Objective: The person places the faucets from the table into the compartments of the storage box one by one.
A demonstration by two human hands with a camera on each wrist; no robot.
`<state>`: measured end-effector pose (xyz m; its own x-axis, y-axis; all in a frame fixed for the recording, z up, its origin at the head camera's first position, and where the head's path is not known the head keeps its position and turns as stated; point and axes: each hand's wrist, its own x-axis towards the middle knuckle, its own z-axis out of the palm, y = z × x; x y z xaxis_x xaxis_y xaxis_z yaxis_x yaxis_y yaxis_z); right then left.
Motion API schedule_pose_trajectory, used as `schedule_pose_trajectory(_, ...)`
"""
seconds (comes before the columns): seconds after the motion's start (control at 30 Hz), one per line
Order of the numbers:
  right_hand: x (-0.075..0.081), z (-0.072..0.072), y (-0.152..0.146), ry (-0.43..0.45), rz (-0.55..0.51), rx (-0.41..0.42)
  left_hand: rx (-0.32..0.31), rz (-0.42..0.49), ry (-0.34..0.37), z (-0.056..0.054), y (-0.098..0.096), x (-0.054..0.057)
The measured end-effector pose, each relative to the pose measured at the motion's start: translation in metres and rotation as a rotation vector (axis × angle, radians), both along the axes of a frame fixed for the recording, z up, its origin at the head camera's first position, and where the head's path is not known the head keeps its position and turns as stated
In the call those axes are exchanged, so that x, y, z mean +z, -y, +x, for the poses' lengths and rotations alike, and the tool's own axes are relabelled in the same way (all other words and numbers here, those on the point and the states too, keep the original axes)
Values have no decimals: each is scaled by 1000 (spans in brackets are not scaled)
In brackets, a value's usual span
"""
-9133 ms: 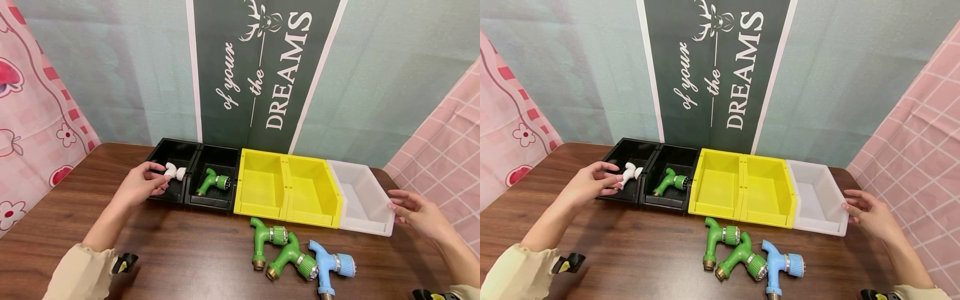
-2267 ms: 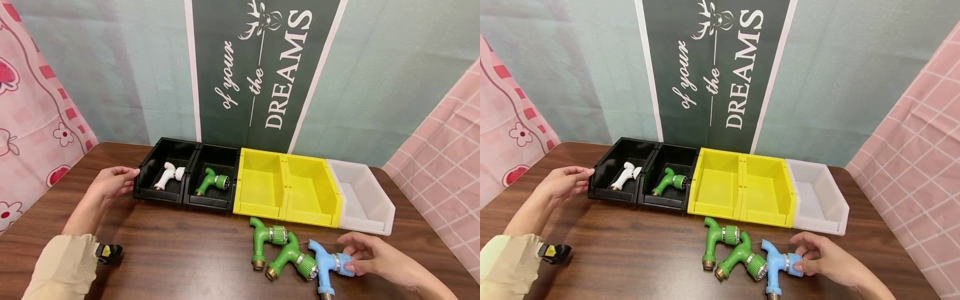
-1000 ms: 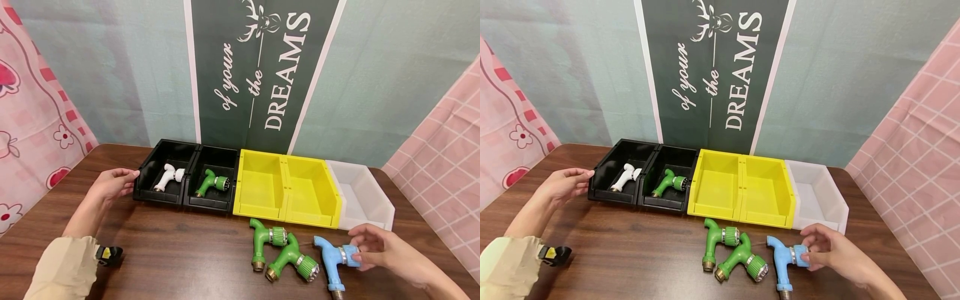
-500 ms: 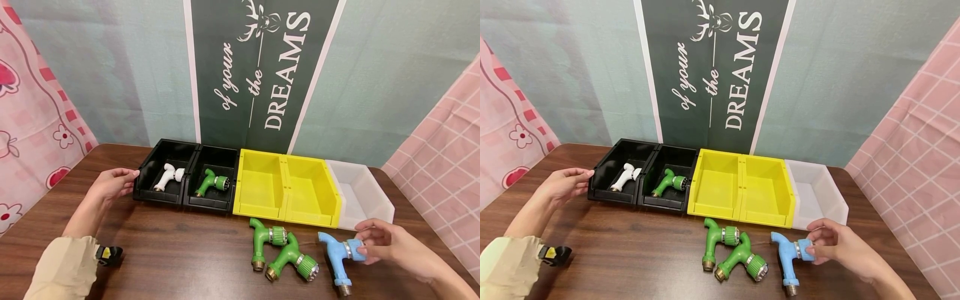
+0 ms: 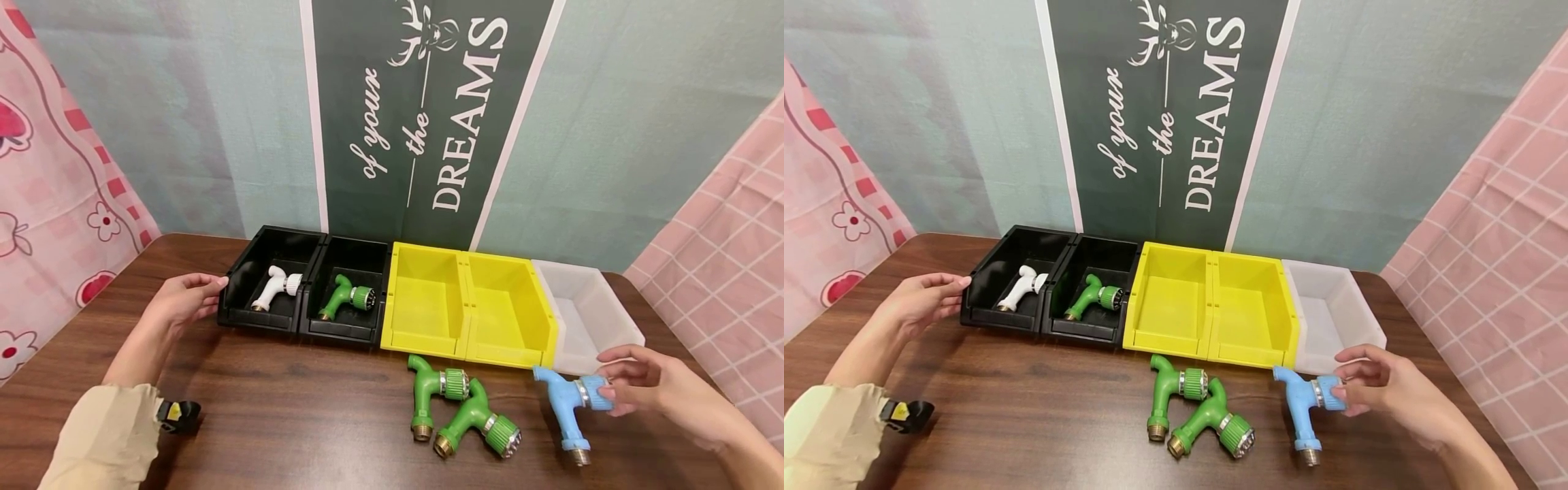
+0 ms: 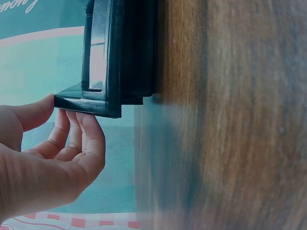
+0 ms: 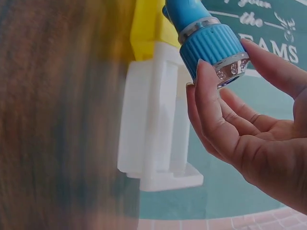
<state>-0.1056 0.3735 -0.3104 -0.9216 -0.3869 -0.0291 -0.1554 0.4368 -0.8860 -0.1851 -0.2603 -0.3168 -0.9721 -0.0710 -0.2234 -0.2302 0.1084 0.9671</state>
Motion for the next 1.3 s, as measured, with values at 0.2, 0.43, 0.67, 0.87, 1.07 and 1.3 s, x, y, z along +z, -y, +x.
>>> schedule_pose_trajectory(0.2, 4, -3, -14, 5, -64, 34, 0, 2, 0, 0, 0, 0)
schedule_pose_trajectory(0.43, 14, -8, -31, 49, -176, 30, 4, -7, -3, 0, 0, 0)
schedule_pose_trajectory(0.67, 24, -16, -42, 102, -296, 24, 10, -4, 0, 1, -1, 0)
schedule_pose_trajectory(0.87, 27, -23, -45, 102, -318, -135, 13, -8, -2, 1, -1, 0)
schedule_pose_trajectory(1.07, 30, -30, -46, 94, -261, -242, 21, -28, -8, 1, -1, 0)
schedule_pose_trajectory(1.3, 35, -40, -44, 122, -204, -289, 26, -39, -10, 2, -1, 0)
